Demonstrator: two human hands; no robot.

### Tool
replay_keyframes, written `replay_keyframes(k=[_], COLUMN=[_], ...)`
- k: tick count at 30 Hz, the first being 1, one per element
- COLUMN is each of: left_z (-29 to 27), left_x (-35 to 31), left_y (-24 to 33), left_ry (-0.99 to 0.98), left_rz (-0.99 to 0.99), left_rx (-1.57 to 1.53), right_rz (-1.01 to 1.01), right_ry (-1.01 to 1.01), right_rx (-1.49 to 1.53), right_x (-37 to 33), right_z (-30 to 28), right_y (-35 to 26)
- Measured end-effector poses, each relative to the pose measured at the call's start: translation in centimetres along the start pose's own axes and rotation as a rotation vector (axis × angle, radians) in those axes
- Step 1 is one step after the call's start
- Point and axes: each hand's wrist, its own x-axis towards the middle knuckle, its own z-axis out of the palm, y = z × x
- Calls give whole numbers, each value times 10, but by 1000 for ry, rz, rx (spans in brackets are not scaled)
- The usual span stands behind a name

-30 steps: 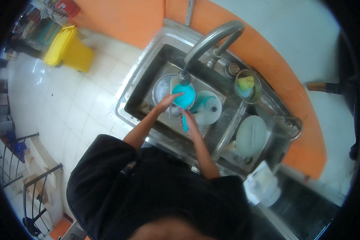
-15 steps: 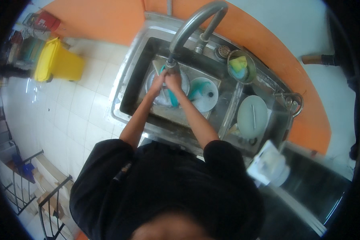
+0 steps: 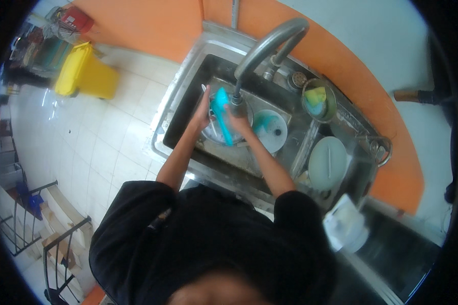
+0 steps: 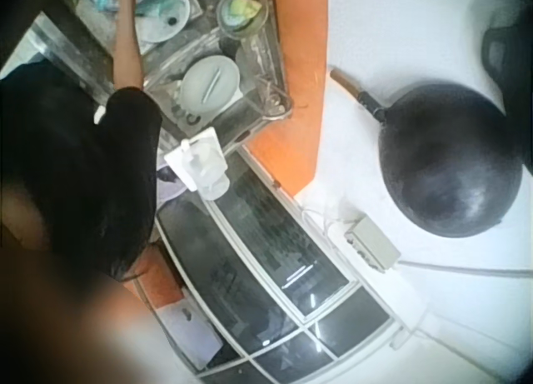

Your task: The person washes a white cutting board, a black pot, a metal bowl, a white ladle, and a green ladle in a double-basin stainless steel sink using a yellow sponge and running water. The person scrubs and rinses each item and places them in the adjacent basin.

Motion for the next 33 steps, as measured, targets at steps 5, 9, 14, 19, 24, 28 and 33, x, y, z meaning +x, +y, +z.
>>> replay_keyframes(k=[5,9,14,19,24,28,33], left_z=[11,29,43,30,10,12,29], left_x=[-31,-48,-46,-33,-21,-13,-14], left_y=[3,-13,-30,-36,-45,-42,-31], left_ry=[9,32,-18,-88,-16,43,-52], left_rz=[81,71,35,63,23,274,249], left_rx=[333,579,267,190,-6,179,39], right_rz=[571,613,814,610,564,600,535], right_ry=[93,165,206,337,482,475,274], right_rx=[1104,1365,1373,1358,1102,977,781], right_x=[-7,-12,-3,17,31,31,28], right_z=[-7,-12,-20,-1,32,33,-7], right_y=[22,11,-15,-1,25,31,36])
